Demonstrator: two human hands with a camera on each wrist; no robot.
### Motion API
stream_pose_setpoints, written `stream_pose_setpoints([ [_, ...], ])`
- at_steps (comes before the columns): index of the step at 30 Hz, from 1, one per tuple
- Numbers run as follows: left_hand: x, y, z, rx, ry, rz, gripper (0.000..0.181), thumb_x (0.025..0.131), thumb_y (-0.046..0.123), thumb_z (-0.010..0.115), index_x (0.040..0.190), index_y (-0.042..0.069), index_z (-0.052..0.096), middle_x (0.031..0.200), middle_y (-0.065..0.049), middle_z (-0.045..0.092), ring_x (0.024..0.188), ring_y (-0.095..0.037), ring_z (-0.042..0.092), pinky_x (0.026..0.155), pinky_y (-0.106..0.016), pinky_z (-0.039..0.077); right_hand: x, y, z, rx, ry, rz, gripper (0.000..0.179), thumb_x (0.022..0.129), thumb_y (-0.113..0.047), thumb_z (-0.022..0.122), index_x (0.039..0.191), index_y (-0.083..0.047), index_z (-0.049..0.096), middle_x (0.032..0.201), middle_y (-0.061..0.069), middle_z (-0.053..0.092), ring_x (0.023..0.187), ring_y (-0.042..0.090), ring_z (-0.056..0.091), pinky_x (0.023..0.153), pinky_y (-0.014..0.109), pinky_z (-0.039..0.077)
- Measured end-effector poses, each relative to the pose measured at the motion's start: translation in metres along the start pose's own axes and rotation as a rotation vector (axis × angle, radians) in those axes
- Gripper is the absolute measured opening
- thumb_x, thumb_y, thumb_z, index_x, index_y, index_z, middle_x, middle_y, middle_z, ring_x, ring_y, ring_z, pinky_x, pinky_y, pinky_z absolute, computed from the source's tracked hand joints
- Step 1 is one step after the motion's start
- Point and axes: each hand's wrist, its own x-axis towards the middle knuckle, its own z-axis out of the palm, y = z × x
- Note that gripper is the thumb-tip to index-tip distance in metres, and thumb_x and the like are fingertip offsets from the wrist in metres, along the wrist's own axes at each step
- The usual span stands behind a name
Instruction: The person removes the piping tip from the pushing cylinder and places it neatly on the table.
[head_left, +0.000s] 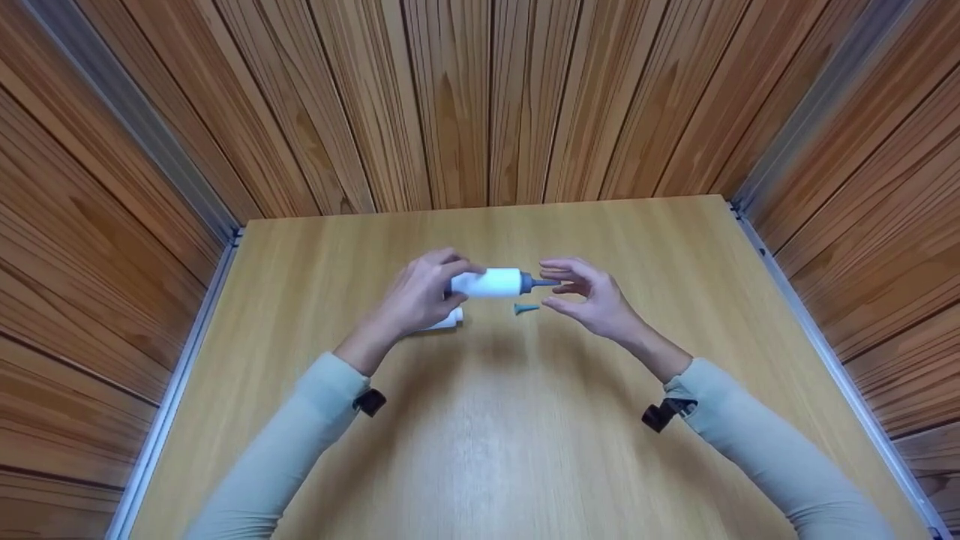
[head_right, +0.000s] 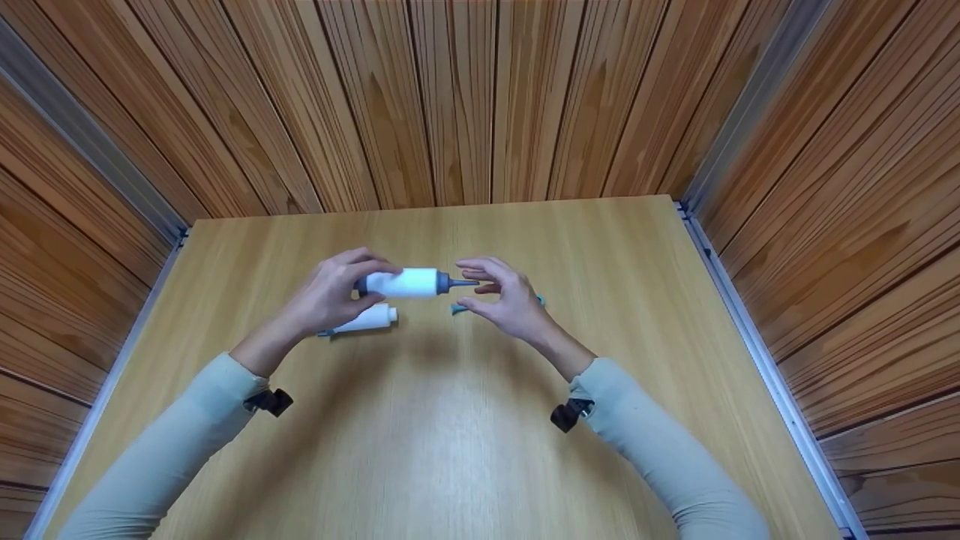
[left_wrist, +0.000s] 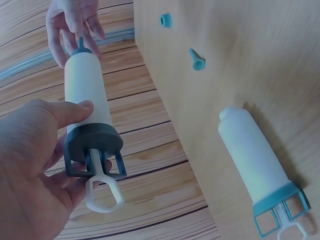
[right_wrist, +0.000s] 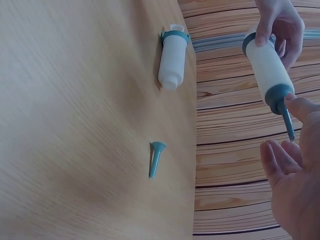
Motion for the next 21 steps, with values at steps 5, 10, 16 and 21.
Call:
stream_pose_setpoints([
  [5,0.001,0.007,0.001,-0.007,0.01,0.012,0.04,0.1,0.01,0.086,0.14,0.012,0.079,0.139,-0.015,0.077,0.13,-0.039,0.075,0.114,-0.058,0.063,0.002,-0.005,0.004,0.011,0.004,0.01,0.055,0.098,0.004,0.082,0.15,0.006,0.064,0.149,0.027,0.07,0.132,0.021,0.078,0.108,0.026,0.064],
  [10,0.002,0.012,0.004,-0.01,0.004,0.034,0.04,0.1,0.011,0.086,0.139,0.012,0.078,0.139,-0.015,0.076,0.13,-0.039,0.075,0.113,-0.057,0.064,0.002,-0.008,0.007,0.014,0.022,0.028,0.05,0.098,0.004,0.082,0.146,0.006,0.067,0.143,0.028,0.071,0.121,0.005,0.078,0.107,0.027,0.065],
  [16,0.002,0.015,0.005,-0.01,0.027,0.053,0.037,0.1,0.01,0.085,0.137,0.01,0.079,0.137,-0.016,0.077,0.127,-0.039,0.076,0.112,-0.058,0.064,0.004,-0.012,0.01,0.029,0.028,0.026,0.038,0.1,0.003,0.08,0.137,0.006,0.073,0.136,0.028,0.075,0.114,0.004,0.077,0.102,0.02,0.064],
  [21,0.001,0.016,0.005,-0.012,0.022,0.045,0.038,0.101,0.012,0.085,0.139,0.011,0.079,0.138,-0.016,0.077,0.13,-0.039,0.076,0.113,-0.058,0.063,0.004,-0.012,0.011,0.036,0.028,0.02,0.033,0.1,0.005,0.08,0.133,0.006,0.075,0.133,0.028,0.076,0.112,0.001,0.077,0.101,0.018,0.064],
])
